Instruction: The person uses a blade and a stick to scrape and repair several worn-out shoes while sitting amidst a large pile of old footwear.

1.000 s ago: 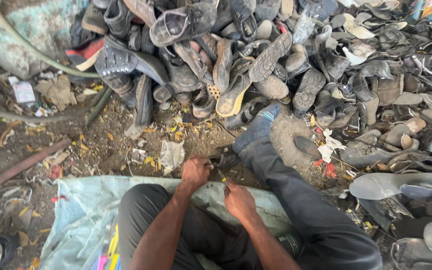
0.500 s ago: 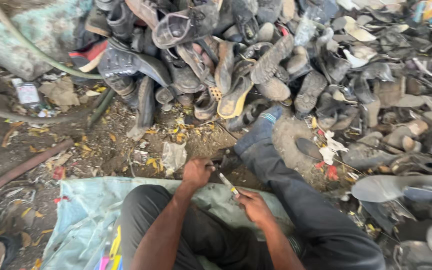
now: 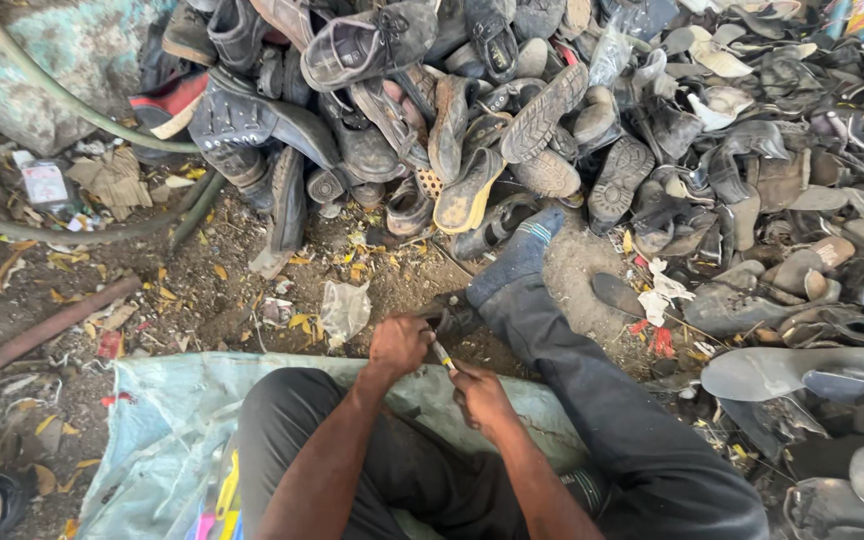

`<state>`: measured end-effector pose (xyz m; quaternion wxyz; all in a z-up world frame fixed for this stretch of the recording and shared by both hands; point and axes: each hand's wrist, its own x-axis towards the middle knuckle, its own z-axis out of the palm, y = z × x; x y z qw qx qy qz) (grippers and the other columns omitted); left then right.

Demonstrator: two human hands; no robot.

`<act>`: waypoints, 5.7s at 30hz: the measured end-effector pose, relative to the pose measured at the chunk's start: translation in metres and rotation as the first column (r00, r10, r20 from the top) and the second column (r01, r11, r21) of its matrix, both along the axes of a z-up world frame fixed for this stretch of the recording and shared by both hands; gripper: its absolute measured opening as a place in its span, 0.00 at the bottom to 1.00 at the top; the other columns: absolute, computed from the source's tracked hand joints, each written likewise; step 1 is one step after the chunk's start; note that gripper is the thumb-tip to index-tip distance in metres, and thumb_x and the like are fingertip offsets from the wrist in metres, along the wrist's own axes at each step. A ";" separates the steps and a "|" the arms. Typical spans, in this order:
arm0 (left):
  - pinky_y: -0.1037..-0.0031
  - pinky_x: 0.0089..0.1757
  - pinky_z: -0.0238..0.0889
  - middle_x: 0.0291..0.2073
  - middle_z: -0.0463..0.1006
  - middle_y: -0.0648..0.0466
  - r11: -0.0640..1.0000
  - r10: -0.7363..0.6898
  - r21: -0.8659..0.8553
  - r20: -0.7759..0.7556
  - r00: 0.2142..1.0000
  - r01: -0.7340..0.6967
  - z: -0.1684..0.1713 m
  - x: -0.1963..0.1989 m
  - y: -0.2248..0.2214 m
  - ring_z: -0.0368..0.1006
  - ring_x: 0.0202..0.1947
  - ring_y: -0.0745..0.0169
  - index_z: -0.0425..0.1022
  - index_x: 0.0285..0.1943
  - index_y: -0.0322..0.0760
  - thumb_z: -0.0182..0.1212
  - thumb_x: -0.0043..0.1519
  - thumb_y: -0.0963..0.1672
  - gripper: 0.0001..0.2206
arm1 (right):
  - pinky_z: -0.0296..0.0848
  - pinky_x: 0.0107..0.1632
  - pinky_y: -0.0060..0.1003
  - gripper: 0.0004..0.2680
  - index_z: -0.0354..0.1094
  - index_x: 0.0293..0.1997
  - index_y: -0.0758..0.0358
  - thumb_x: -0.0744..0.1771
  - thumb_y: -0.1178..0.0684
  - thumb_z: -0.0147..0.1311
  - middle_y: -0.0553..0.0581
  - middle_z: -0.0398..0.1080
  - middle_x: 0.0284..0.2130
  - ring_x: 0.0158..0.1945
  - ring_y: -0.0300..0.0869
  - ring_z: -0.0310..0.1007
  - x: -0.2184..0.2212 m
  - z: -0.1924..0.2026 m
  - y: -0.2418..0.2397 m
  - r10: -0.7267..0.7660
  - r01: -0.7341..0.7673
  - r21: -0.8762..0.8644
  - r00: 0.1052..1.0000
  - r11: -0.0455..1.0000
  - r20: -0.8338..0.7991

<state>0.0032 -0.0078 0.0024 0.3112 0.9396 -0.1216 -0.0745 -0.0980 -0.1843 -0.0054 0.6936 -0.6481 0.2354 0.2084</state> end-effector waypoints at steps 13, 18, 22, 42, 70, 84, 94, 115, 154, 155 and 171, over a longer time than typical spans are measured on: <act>0.57 0.50 0.69 0.46 0.79 0.45 0.993 0.018 -0.113 -0.084 0.996 -0.027 -0.031 0.010 -0.004 0.77 0.46 0.43 0.86 0.42 0.43 0.66 0.56 0.49 0.11 | 0.44 0.14 0.34 0.15 0.69 0.64 0.55 0.70 0.51 0.48 0.48 0.56 0.17 0.10 0.34 0.44 -0.026 0.050 0.027 -0.144 0.180 0.206 0.973 0.962 -0.178; 0.61 0.48 0.72 0.44 0.83 0.49 0.990 0.002 -0.139 -0.199 0.980 -0.030 -0.030 0.006 0.001 0.80 0.43 0.50 0.85 0.42 0.43 0.65 0.56 0.49 0.11 | 0.55 0.22 0.34 0.13 0.73 0.59 0.59 0.70 0.51 0.48 0.48 0.62 0.17 0.17 0.34 0.56 -0.012 0.033 0.041 -0.018 0.032 -0.191 0.997 0.981 0.077; 0.63 0.47 0.73 0.48 0.82 0.46 0.977 0.049 -0.197 -0.179 0.983 -0.084 -0.023 0.010 0.000 0.80 0.41 0.51 0.87 0.41 0.43 0.67 0.55 0.48 0.10 | 0.62 0.28 0.35 0.13 0.73 0.58 0.58 0.68 0.51 0.49 0.51 0.63 0.18 0.22 0.37 0.61 -0.055 0.034 0.053 0.048 0.004 -0.344 0.989 0.939 0.142; 0.72 0.33 0.69 0.28 0.80 0.55 0.397 -0.295 -0.767 -0.626 0.721 -0.504 -0.051 -0.019 -0.019 0.74 0.28 0.64 0.81 0.39 0.32 0.67 0.58 0.40 0.04 | 0.54 0.14 0.39 0.06 0.66 0.47 0.64 0.70 0.54 0.49 0.51 0.57 0.15 0.11 0.39 0.51 -0.090 0.019 0.080 -0.237 0.238 -0.023 0.971 0.971 0.035; 0.71 0.44 0.68 0.36 0.81 0.51 0.075 -0.592 -0.787 -0.529 0.608 -0.613 -0.054 -0.048 -0.043 0.76 0.37 0.62 0.76 0.48 0.27 0.63 0.62 0.40 0.09 | 0.53 0.11 0.39 0.07 0.63 0.50 0.66 0.71 0.53 0.48 0.54 0.59 0.16 0.08 0.40 0.53 -0.102 0.035 0.071 -0.429 0.429 -0.018 0.903 0.903 -0.030; 0.70 0.46 0.67 0.37 0.79 0.52 0.066 -0.652 -0.823 -0.464 0.600 -0.565 -0.061 -0.055 -0.051 0.74 0.39 0.62 0.76 0.48 0.29 0.61 0.64 0.39 0.07 | 0.57 0.12 0.41 0.07 0.61 0.52 0.64 0.70 0.56 0.45 0.55 0.61 0.16 0.09 0.43 0.58 -0.094 0.032 0.080 -0.370 0.365 -0.148 0.929 0.919 -0.008; 0.61 0.56 0.67 0.50 0.80 0.48 0.678 -0.546 -0.430 0.248 0.800 0.596 -0.002 -0.038 -0.018 0.75 0.55 0.51 0.81 0.51 0.38 0.63 0.52 0.39 0.17 | 0.57 0.14 0.40 0.13 0.63 0.61 0.55 0.69 0.55 0.47 0.53 0.57 0.16 0.10 0.40 0.54 -0.103 0.035 0.061 -0.337 0.334 -0.092 0.942 0.938 -0.009; 0.48 0.65 0.47 0.41 0.80 0.49 0.894 -0.414 0.010 0.402 0.816 0.449 -0.038 -0.018 -0.057 0.72 0.53 0.48 0.82 0.42 0.43 0.64 0.58 0.44 0.07 | 0.72 0.47 0.43 0.12 0.74 0.55 0.61 0.68 0.49 0.55 0.66 0.76 0.37 0.40 0.49 0.75 -0.032 -0.054 -0.075 0.349 -0.149 -0.638 0.916 0.755 0.199; 0.54 0.59 0.53 0.37 0.79 0.52 0.923 -0.259 -0.142 0.459 0.850 0.358 -0.050 0.026 -0.062 0.72 0.50 0.52 0.82 0.38 0.40 0.66 0.54 0.44 0.06 | 0.70 0.49 0.61 0.11 0.70 0.53 0.52 0.67 0.47 0.50 0.71 0.75 0.40 0.47 0.68 0.73 -0.016 0.001 -0.027 0.154 -0.019 -0.830 0.985 0.558 0.081; 0.54 0.59 0.53 0.37 0.79 0.52 0.916 -0.236 -0.183 0.475 0.848 0.358 -0.052 0.024 -0.063 0.72 0.49 0.52 0.82 0.38 0.40 0.66 0.54 0.44 0.07 | 0.69 0.49 0.62 0.10 0.70 0.53 0.53 0.68 0.47 0.50 0.71 0.75 0.40 0.47 0.68 0.73 -0.022 0.005 -0.026 0.150 -0.023 -0.822 0.986 0.568 0.076; 0.57 0.59 0.53 0.34 0.81 0.52 0.888 -0.185 -0.312 0.428 0.885 0.336 -0.046 0.025 -0.061 0.74 0.42 0.53 0.82 0.34 0.37 0.69 0.55 0.43 0.04 | 0.69 0.46 0.61 0.09 0.70 0.50 0.56 0.67 0.50 0.50 0.73 0.75 0.37 0.46 0.68 0.73 -0.037 0.017 0.001 0.133 -0.030 -0.765 0.988 0.644 0.073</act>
